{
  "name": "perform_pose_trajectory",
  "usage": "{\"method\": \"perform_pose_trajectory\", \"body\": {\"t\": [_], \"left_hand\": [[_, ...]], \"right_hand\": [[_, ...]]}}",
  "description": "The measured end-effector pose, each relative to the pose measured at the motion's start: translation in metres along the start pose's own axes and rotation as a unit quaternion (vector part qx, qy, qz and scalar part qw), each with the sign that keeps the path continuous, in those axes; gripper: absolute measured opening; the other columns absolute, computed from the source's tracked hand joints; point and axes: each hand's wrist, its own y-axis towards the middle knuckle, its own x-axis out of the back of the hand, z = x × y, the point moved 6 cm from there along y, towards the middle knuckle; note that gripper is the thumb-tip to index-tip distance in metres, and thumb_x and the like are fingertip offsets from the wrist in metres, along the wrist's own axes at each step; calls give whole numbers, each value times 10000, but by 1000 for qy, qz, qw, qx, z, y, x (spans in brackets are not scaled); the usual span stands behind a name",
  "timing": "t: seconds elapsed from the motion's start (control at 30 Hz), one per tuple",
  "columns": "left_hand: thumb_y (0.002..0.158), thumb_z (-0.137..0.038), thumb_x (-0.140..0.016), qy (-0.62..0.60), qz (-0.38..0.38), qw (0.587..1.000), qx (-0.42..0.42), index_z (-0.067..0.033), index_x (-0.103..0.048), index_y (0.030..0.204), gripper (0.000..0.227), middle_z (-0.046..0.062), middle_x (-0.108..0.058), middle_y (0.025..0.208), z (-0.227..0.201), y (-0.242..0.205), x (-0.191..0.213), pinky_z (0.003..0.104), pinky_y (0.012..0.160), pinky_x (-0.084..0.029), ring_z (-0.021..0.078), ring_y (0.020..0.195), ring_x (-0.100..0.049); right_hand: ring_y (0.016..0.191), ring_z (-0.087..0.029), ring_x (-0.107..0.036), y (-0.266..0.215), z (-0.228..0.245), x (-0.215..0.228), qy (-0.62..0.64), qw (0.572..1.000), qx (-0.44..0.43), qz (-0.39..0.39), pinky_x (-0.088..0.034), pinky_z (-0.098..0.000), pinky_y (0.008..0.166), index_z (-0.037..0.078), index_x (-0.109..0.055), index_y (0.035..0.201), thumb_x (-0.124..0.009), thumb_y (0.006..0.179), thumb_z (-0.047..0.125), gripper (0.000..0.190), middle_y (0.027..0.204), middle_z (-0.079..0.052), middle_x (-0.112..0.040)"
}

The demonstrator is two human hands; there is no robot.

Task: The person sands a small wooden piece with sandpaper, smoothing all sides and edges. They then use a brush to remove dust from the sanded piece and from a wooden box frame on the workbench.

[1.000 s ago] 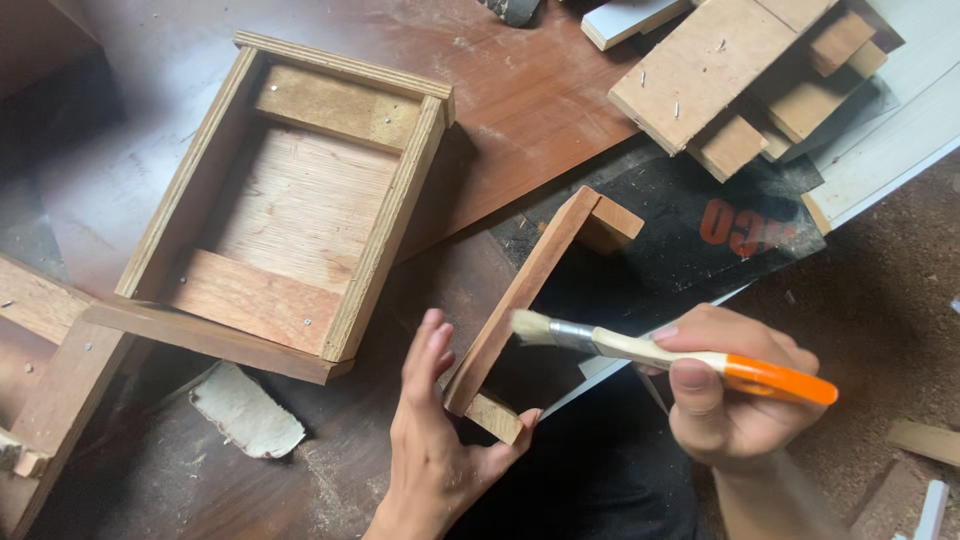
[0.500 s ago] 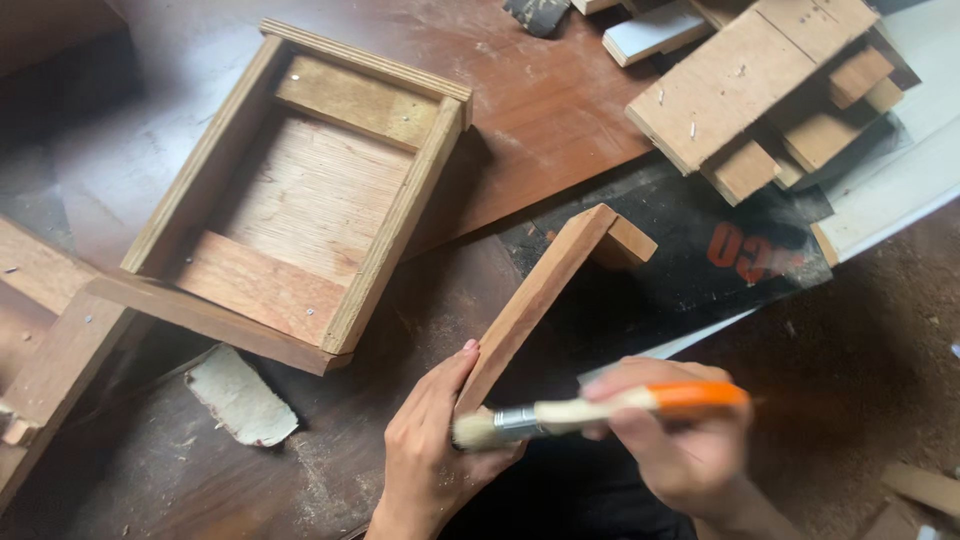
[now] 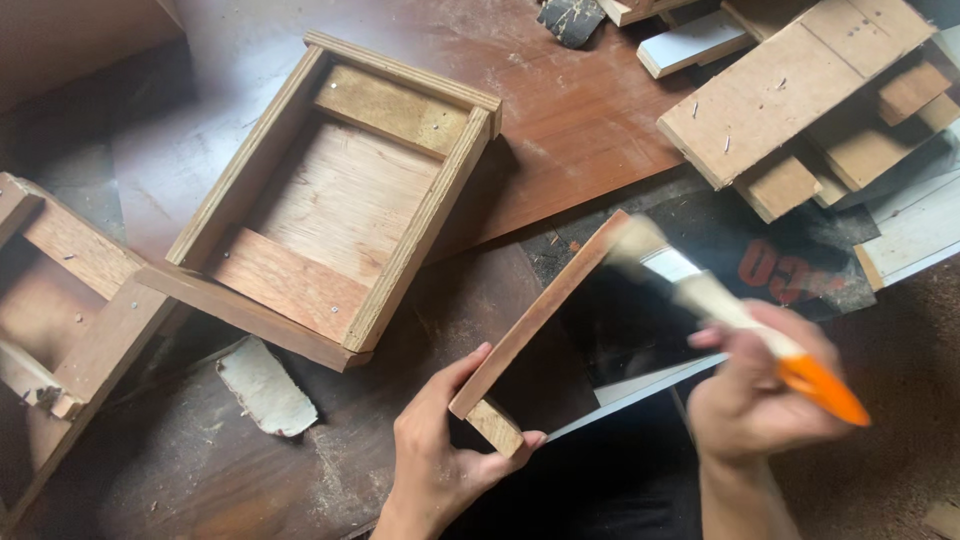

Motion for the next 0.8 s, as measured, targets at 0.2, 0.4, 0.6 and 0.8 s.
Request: {"method": "perform_pose_trajectory", "body": {"t": [0.2,0.4,0.6,0.8], "left_hand": [[834,-288,-822,-268,-80,950,137,-21,-346,1494,857,207,-621,1327,31,-12,6,401,1070,-515,281,1245,-645],[791,-317,-770,-129,-60,978,151,-43,-400,1450,805,203,-650,1263,33,-14,9,390,1019,-542,263,1157,-683],[714,-220,-818,14,-81,996,22,-10,-410,1439,858,292,-421,1488,3,-1,18,447,1127,-420,382,1368,-492],[625,-299,-923,24,-49,997,51,-23,-336,1457,1054,204,-517,1402,6,2,12,429,1097,-461,328,1298,-568]], "right_hand": [[667,-119,-685,-6,17,-9,108,994,17,25,-562,-250,579,25,-653,1057,-621,1113,265,248,903,-82,-715],[490,-138,-646,-17,15,-44,32,971,-121,204,-467,-217,432,1,-735,914,-652,969,209,230,754,-120,-759],[796,-178,-747,2,59,-39,-69,987,91,118,-610,-275,654,3,-662,1054,-600,1050,264,268,909,-98,-728],[809,-184,-757,-2,25,-41,-68,987,-7,147,-622,-279,710,-13,-698,1093,-689,1063,140,155,1010,-149,-750]]}}
